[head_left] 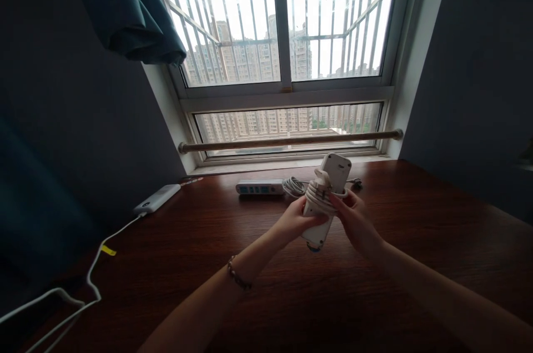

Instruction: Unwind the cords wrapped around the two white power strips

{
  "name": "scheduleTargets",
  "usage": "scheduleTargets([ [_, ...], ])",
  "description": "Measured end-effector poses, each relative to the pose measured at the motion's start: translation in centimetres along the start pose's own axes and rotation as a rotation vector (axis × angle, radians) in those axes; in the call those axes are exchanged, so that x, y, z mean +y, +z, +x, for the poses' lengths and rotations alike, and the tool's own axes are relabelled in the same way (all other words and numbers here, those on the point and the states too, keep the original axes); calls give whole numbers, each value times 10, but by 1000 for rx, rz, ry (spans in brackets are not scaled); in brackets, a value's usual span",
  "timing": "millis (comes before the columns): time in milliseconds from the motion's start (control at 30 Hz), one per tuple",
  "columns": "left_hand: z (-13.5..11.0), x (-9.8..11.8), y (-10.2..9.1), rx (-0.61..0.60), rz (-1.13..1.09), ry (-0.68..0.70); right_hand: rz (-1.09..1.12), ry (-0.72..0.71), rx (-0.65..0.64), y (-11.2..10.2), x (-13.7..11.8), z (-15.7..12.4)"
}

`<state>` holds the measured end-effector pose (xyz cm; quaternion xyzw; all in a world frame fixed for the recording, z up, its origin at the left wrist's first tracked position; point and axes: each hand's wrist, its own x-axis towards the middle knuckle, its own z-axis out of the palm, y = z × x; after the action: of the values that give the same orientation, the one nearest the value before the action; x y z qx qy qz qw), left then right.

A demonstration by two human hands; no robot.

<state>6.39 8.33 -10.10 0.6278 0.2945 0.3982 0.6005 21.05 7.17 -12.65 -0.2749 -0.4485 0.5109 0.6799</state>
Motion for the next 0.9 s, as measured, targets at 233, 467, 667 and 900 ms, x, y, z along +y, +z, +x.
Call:
scheduleTargets([
  [233, 1, -18, 2, 130, -232, -203, -178, -252, 276, 4, -5, 9],
  [467, -9, -16, 29, 21, -640, -118, -256, -305, 329, 57, -1, 8],
  [667, -6, 24, -7, 169, -817, 93, -609, -533, -102, 48, 29, 5],
  [900, 2, 42, -58, 385, -721, -20, -411, -329, -314, 23, -3, 28],
])
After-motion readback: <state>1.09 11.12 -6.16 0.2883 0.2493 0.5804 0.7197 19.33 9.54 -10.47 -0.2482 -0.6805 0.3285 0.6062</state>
